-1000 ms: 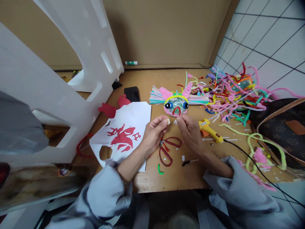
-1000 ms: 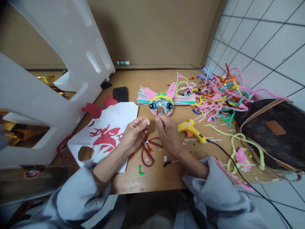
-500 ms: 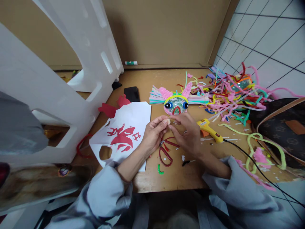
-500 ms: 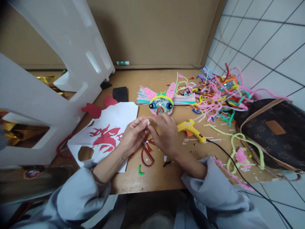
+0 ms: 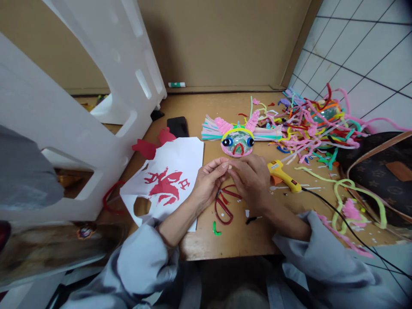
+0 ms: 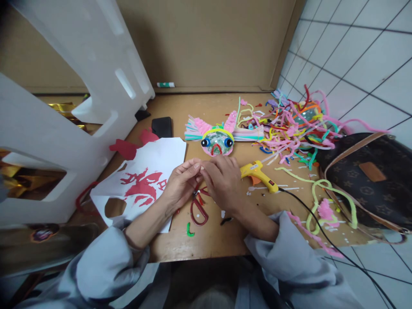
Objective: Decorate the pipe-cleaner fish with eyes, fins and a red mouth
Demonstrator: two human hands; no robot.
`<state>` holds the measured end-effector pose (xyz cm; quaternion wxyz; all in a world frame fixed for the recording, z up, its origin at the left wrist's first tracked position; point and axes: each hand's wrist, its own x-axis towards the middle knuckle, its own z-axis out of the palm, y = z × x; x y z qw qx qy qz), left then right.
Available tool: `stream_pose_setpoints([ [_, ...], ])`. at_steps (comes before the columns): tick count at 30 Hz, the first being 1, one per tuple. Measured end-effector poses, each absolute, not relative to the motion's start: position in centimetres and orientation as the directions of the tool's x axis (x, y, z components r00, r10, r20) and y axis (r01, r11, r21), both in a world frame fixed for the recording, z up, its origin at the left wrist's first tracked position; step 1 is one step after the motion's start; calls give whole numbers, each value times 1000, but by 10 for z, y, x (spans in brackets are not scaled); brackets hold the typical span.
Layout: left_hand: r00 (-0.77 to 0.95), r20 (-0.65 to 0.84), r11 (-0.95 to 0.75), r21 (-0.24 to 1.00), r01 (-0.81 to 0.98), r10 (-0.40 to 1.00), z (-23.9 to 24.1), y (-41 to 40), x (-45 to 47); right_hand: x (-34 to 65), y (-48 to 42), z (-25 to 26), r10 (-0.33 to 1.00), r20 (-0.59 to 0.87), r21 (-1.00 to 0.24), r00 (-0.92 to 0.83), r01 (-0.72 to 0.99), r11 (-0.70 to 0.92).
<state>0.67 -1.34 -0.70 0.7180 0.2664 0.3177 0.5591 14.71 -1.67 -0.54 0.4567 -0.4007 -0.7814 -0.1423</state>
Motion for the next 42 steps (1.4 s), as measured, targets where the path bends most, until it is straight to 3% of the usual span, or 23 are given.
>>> stream_pose_setpoints([
  [7,185,-157,240,735,-635,970,-4,-13,5,147,-17,-5,533,813,-215,-234,730,649],
  [14,175,-118,204,750,-629,977,-2,-14,5,145,-16,0,648,749,-449,-140,612,651],
  [23,135,-74,135,842,-523,988,-5,-14,5,144,-17,4,743,664,-609,-86,514,604],
  [33,82,20,10,936,-351,996,-8,-16,3,144,-19,2,782,614,-657,-106,480,581],
  [42,81,14,15,935,-355,997,-10,-14,3,145,-17,4,730,670,-568,-133,542,620],
])
